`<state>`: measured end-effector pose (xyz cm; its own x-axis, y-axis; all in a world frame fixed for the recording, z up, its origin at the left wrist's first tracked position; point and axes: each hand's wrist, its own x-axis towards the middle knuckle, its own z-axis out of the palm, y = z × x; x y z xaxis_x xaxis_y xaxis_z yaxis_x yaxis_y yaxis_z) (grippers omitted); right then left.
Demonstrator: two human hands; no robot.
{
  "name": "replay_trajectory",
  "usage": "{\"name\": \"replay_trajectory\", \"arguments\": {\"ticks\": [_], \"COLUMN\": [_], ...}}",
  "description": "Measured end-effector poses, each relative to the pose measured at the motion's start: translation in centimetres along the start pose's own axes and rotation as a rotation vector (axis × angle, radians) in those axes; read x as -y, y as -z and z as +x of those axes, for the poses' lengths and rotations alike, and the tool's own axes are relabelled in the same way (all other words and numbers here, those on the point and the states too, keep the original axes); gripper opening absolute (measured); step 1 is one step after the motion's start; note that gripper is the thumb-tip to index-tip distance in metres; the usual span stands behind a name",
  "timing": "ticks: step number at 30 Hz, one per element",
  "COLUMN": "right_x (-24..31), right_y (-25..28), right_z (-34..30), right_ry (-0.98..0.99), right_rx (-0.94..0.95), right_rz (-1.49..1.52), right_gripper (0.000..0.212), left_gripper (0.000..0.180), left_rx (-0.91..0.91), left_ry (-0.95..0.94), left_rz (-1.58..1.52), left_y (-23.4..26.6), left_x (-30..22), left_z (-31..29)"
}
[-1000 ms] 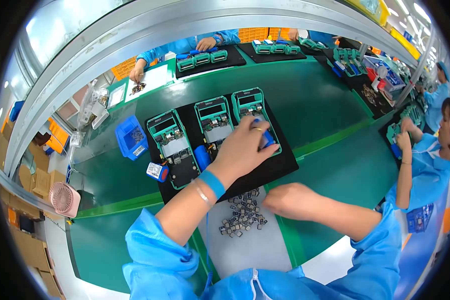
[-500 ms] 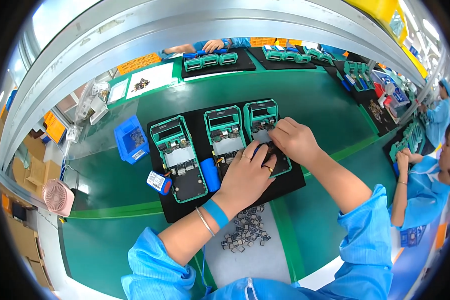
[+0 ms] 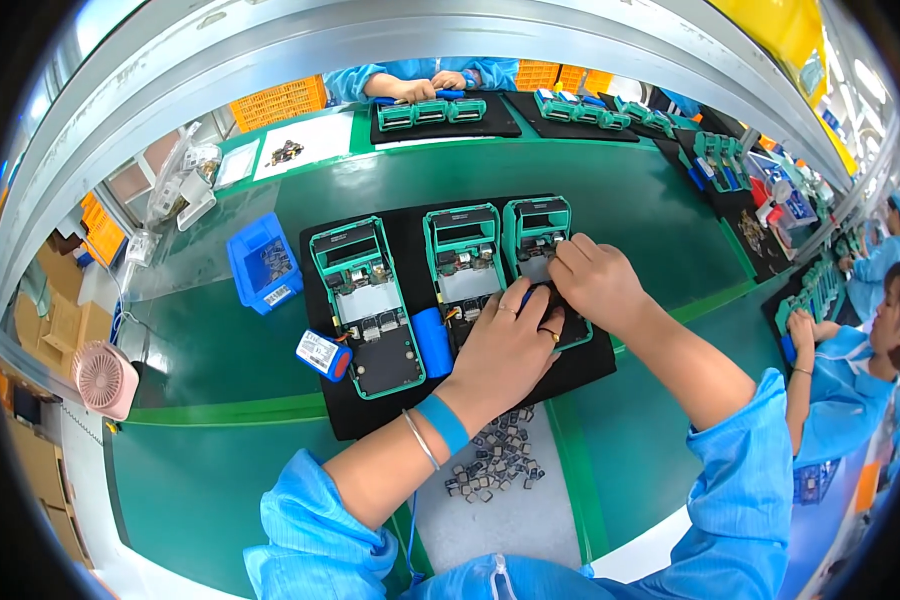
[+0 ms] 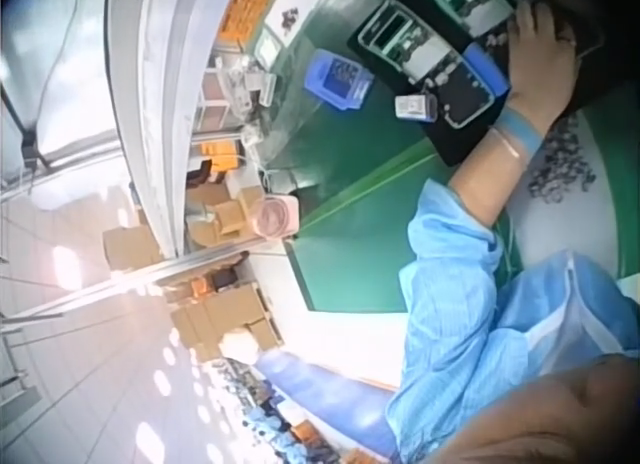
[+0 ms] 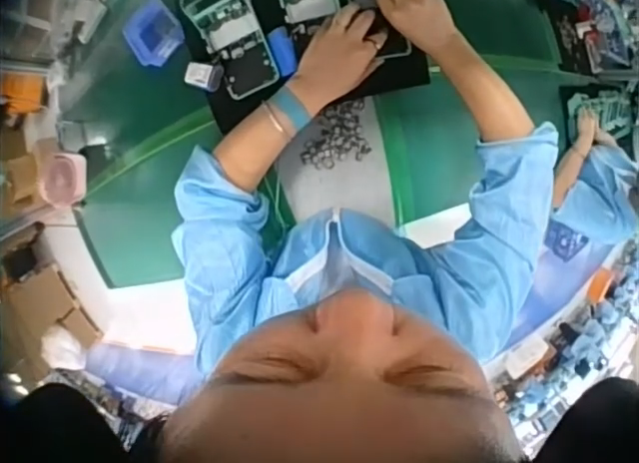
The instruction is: The person installs batteries and small components into electronic device housings positioned on trays by hand, secures connections, and pushes the trays along the assembly line table.
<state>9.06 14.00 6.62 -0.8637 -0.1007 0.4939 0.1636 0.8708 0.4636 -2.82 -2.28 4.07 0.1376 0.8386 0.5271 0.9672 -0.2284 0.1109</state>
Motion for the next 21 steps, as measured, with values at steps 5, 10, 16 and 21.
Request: {"name": "replay_trajectory", "arguments": {"ticks": [5,10,16,21], "right_x": [-0.5,-1.4,-1.5,-1.7], "right_y": [-0.3,0.5,0.4,0.4], "right_z": [0.8,0.9,0.7,0.8], "right_ry": [0.03,-0.025,-0.023,0.029], "right_rx": [0.053,0.081,0.064,0.059], "right_rz": [-0.025,0.029,-0.016,-0.011], "right_gripper": [0.013,0.015,0.015,0.013], "left_gripper": [0.047,0.047,0.048,0.049], "left_rx": [0.013,0.023,0.041,0.032], "left_ry": [-0.005,-0.003,-0.022,-0.011], "left_rz": [-0.007,-0.013,-0.015,-0.026], "left_y": [0.0,0.2,0.6,0.5], "left_x": [0.8,0.4,0.1,0.0], "left_z": [-0.2,0.0,0.5,0.6]}}
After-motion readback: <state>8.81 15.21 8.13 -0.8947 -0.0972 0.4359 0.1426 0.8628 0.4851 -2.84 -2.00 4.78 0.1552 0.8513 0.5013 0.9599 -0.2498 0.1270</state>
